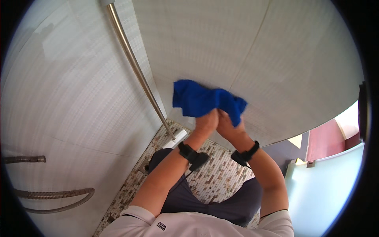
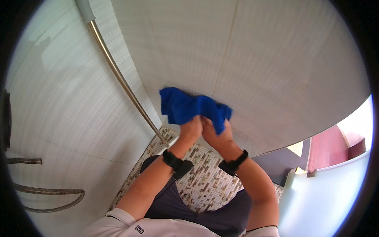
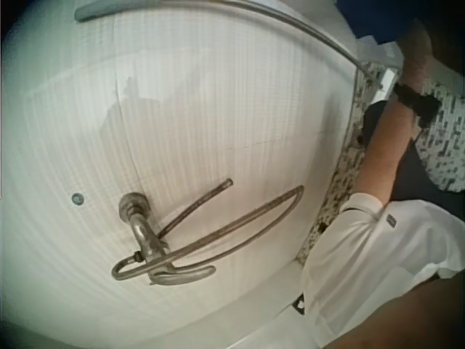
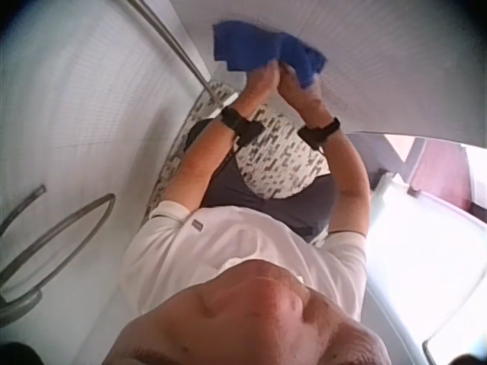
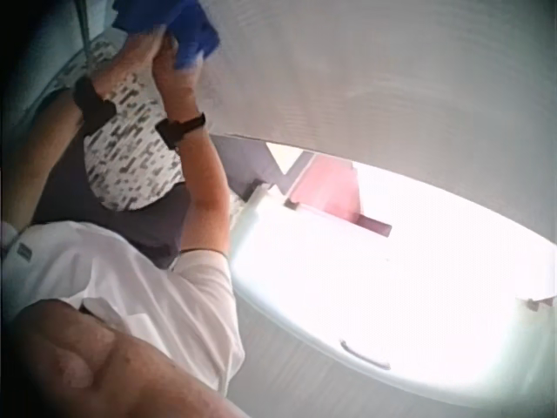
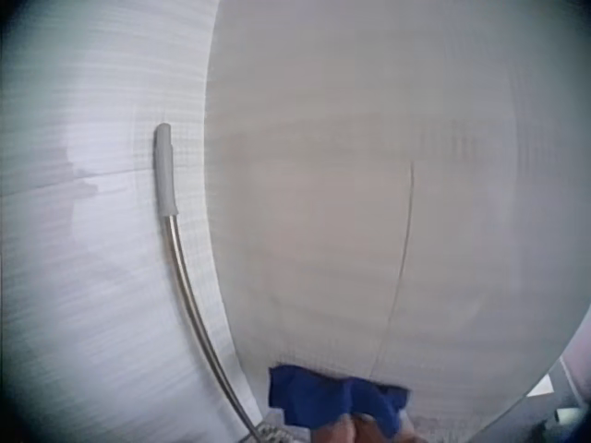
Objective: Cleaning bathroom and shower walls using a blue cloth.
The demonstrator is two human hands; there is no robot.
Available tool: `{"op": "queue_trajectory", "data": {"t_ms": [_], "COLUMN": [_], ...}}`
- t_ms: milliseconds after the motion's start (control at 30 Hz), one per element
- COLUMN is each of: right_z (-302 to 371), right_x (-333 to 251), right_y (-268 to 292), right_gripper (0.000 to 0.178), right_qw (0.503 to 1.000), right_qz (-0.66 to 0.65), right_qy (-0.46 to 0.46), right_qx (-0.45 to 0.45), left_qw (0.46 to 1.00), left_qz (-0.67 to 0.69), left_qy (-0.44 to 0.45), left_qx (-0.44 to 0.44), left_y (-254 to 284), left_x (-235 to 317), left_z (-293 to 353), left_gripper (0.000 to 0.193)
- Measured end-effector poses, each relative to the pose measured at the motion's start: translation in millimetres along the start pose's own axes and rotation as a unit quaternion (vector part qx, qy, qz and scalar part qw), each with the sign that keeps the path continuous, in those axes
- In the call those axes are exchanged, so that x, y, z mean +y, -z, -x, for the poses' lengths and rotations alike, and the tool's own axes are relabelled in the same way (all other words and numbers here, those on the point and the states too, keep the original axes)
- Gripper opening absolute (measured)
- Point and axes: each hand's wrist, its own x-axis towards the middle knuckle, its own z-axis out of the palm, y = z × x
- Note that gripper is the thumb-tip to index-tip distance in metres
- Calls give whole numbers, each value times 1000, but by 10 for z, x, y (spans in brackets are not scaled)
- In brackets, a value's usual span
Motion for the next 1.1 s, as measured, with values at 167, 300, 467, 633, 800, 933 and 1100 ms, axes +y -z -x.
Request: {"op": "queue_trajectory", "data": {"t_ms": [167,300,467,633,800,933,1100], "right_z": [-178,-68,-416,557,1472,2173,2959], "right_x": [-86,30,-762,254,587,951,1255], "right_y": [-922,-1642,-2029,-2403,-2487,-2425,-1383], "right_gripper": [35,45,48,39,34,30,36], "right_qw": [928,926,908,908,940,975,961], "right_qz": [-367,335,313,333,221,135,134], "right_qy": [-66,172,215,176,74,-13,-155], "right_qx": [6,-24,-175,-183,-247,-176,-187], "left_qw": [993,970,947,614,573,563,535], "left_qz": [-42,61,178,538,399,373,475], "left_qy": [111,234,265,577,716,735,692], "left_qx": [0,23,28,-23,-7,-60,-91], "left_y": [-110,-701,-20,-1029,-1050,-1316,-1485], "left_x": [-1110,-2253,-3867,-2454,-1515,-1092,146], "left_z": [168,911,1277,1623,1692,2073,2209], "left_gripper": [20,37,43,49,51,30,22]}}
